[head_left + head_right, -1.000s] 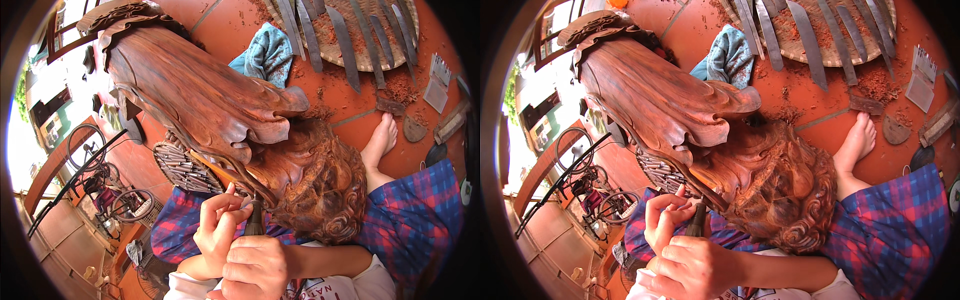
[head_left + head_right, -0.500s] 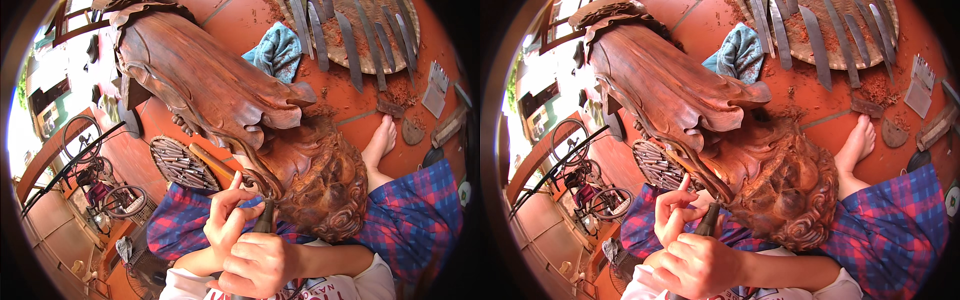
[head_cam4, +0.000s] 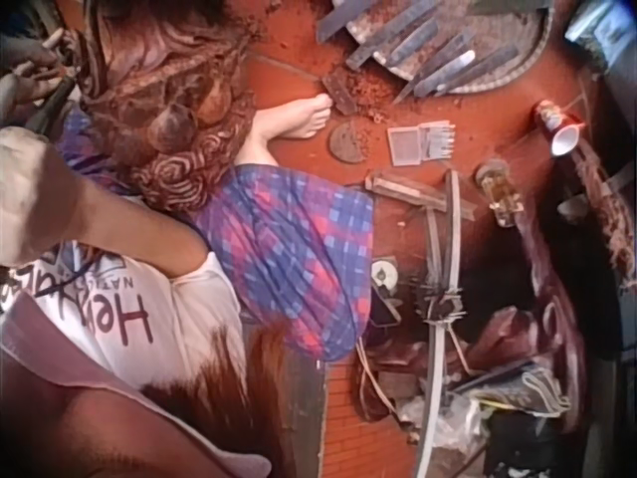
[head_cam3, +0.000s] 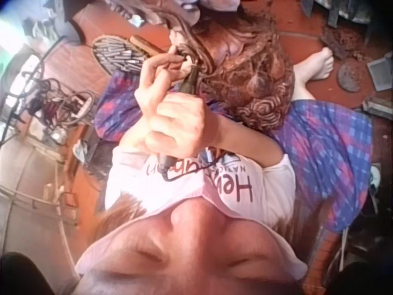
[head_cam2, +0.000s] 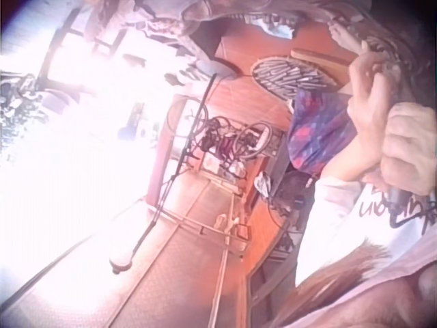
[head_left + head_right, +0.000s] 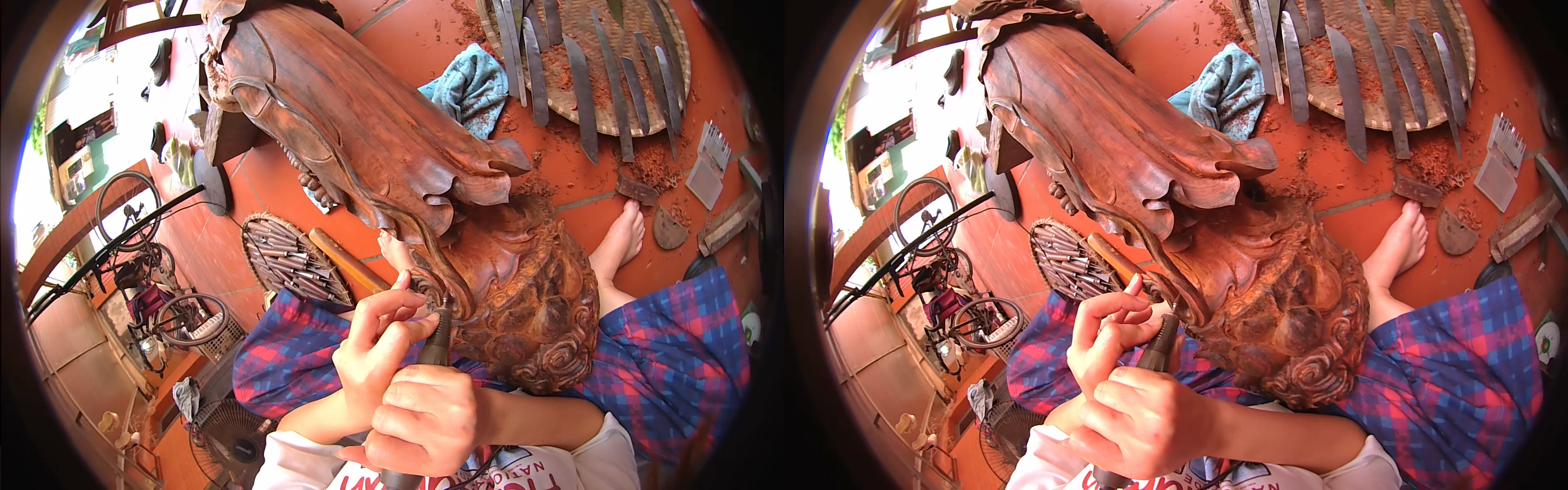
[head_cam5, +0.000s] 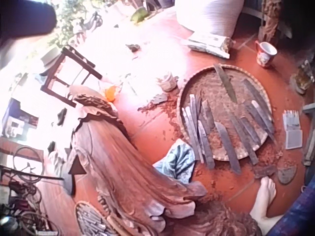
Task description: The person sits on the floor and uses a rotary carving tool to refine the details of a large wooden sculpture. They hold the tool with both hands, carefully working on the intricate patterns of the wood while surrounded by various carving chisels and tools.
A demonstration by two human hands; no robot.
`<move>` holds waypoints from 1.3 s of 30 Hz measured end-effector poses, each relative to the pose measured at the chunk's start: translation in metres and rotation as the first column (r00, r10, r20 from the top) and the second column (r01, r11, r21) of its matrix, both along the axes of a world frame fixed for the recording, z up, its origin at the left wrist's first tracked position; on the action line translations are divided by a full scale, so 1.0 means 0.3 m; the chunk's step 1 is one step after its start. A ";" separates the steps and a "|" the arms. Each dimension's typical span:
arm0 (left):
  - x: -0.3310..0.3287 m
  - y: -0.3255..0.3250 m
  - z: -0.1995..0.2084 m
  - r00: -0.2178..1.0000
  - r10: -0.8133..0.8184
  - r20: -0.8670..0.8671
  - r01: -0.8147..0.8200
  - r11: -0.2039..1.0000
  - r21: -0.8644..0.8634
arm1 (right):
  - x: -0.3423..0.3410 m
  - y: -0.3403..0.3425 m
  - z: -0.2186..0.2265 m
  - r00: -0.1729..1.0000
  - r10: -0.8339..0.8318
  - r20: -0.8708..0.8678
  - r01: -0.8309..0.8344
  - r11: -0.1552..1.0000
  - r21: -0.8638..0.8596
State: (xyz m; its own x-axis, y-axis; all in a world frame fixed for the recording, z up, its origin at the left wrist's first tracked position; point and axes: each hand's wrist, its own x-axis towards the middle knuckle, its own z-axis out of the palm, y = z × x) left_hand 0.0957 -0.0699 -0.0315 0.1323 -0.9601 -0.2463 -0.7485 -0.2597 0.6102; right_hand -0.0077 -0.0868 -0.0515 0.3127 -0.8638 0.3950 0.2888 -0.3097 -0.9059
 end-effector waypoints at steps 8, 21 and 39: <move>-0.005 0.000 0.012 1.000 -0.031 0.005 0.031 0.998 0.051 | -0.019 -0.024 0.011 1.000 0.028 -0.015 -0.026 0.995 0.092; 0.001 -0.047 0.041 0.995 -0.088 0.056 0.080 0.988 0.136 | 0.001 -0.048 0.006 0.997 -0.068 0.042 0.061 0.987 0.150; -0.002 -0.052 0.040 0.998 -0.062 0.025 0.058 0.985 0.160 | -0.004 -0.051 0.043 0.997 -0.020 -0.078 0.038 0.973 0.229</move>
State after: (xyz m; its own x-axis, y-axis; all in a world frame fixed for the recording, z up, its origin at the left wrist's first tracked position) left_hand 0.0950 -0.0854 -0.0195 0.0851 -0.9156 -0.3930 -0.7828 -0.3055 0.5422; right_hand -0.0089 -0.1023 -0.0385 0.3075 -0.9378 0.1613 0.2113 -0.0979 -0.9725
